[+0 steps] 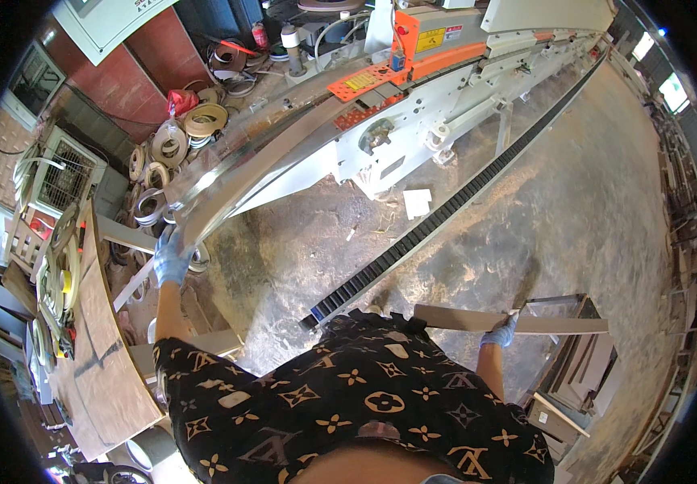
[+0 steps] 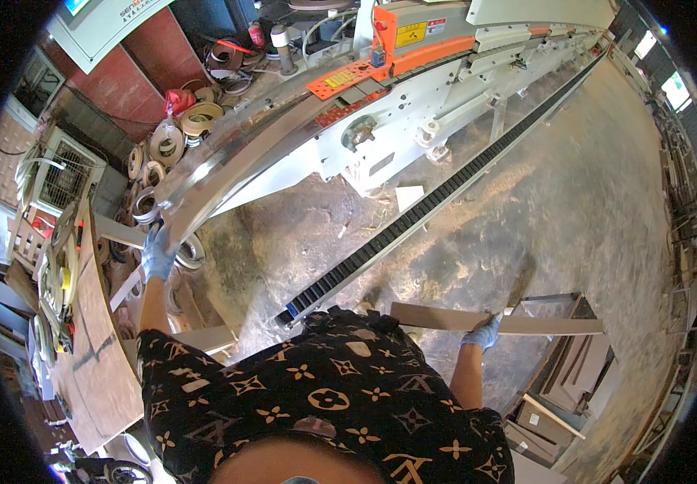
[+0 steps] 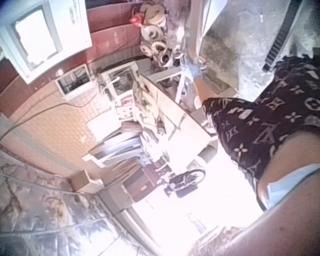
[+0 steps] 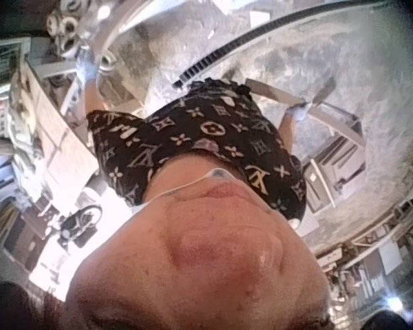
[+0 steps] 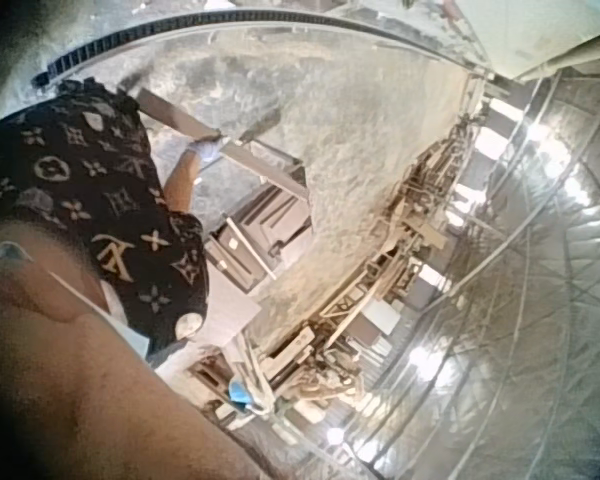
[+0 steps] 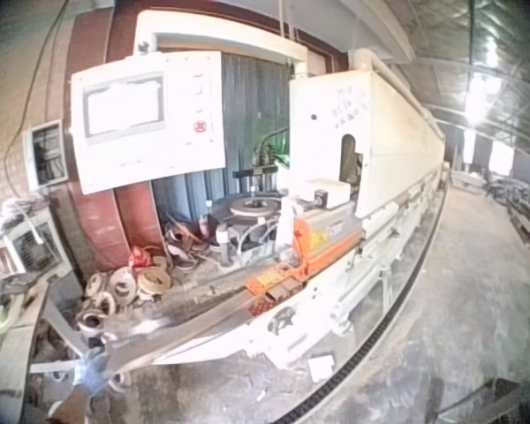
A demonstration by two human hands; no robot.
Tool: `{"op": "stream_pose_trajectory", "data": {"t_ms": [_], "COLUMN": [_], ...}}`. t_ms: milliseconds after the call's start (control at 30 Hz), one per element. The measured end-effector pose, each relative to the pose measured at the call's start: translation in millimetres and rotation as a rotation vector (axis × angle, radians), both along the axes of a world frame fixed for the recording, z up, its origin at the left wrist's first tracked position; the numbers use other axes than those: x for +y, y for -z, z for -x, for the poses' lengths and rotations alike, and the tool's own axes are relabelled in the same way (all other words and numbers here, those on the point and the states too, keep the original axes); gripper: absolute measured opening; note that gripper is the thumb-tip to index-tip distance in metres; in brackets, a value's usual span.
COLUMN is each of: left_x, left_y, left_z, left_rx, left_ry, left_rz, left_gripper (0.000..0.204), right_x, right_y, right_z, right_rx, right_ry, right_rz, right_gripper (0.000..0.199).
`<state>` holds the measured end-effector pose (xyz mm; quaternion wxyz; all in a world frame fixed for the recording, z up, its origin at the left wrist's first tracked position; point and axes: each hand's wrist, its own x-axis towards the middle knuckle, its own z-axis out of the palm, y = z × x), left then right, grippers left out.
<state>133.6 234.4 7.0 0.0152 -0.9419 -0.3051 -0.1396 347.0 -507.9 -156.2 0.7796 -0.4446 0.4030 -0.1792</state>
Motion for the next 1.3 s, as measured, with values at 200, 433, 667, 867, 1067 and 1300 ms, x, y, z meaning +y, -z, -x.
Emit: {"op": "stream_pose_trajectory", "data": {"t_ms": [200,433,667,867,1067,1300], "left_x": [-9.3,-16.4,-15.0,-10.7,-19.6,-15.6], "left_y": [13.4,14.6,8.8,12.4,1.5,5.7], "left_z": [-116.3,-185.9,-197.5,-196.7,-200.2,-202.2], "left_rx": [-0.07,-0.08,-0.033,-0.063,-0.059,-0.052], "left_ry": [0.017,-0.152,-0.133,-0.135,-0.152,-0.165], "left_rz": [-0.05,-0.036,-0.042,-0.072,-0.051,-0.061], "left_gripper": [0.042,0.043,0.042,0.042,0.043,0.046], "right_x": [-11.8,-39.8,-42.8,-34.8,-33.7,-44.1], "right_y": [10.3,35.2,47.3,43.7,44.8,54.1], "right_z": [19.8,41.9,55.6,52.5,50.2,45.4], "right_rx": [-0.005,-0.005,0.032,0.06,0.093,0.099], "right_ry": [-0.011,0.01,0.053,0.04,0.09,0.084], "right_rz": [0.006,-0.116,-0.204,-0.291,-0.308,-0.319], "right_gripper": [0.039,0.046,0.045,0.039,0.039,0.04]}}
